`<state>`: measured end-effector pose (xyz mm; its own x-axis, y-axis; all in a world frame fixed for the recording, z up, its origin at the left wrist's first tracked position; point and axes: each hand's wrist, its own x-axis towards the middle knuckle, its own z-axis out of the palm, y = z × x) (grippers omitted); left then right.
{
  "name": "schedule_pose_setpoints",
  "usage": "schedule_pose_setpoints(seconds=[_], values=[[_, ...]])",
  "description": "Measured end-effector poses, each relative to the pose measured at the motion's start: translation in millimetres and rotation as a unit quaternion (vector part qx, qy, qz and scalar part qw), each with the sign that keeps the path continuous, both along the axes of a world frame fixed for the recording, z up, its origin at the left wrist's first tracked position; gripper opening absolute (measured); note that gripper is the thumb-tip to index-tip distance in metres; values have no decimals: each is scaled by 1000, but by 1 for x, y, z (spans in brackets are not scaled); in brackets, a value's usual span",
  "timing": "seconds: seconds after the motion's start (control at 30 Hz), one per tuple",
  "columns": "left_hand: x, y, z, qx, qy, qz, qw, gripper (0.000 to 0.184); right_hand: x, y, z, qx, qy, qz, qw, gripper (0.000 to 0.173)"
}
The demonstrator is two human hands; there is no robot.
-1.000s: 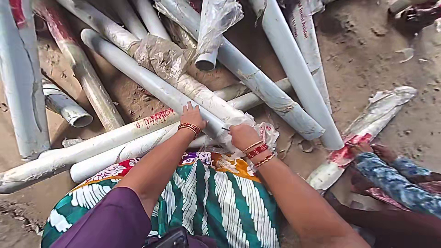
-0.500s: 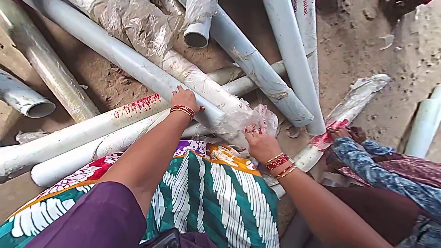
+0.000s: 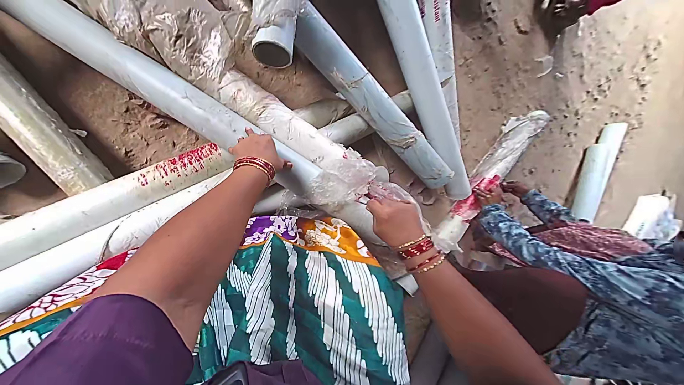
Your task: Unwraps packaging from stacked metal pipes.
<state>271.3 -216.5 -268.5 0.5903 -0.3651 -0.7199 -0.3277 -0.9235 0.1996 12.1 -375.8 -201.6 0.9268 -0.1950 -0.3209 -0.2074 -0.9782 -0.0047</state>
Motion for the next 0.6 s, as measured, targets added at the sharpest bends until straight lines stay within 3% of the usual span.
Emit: schedule_pose_setpoints(seconds=[0.1, 0.23, 0.37, 0.5, 0.6], values=[[-1, 1, -3, -15, 4, 10, 1000, 92, -1, 5, -17, 15, 36, -29, 999, 10], [0, 1, -7, -19, 4, 15, 1000, 94, -68, -17, -7, -11, 4, -40, 999, 11], [0, 1, -6, -20, 5, 11, 1000, 94, -114, -34, 36, -59, 192, -99, 975, 16], [-2, 1, -9, -18, 2, 16, 1000, 95, -83, -17, 27, -56, -32, 9, 998, 12], [0, 2, -10, -19, -2, 17, 1000, 97, -24, 10, -5, -1, -29, 69, 997, 6]])
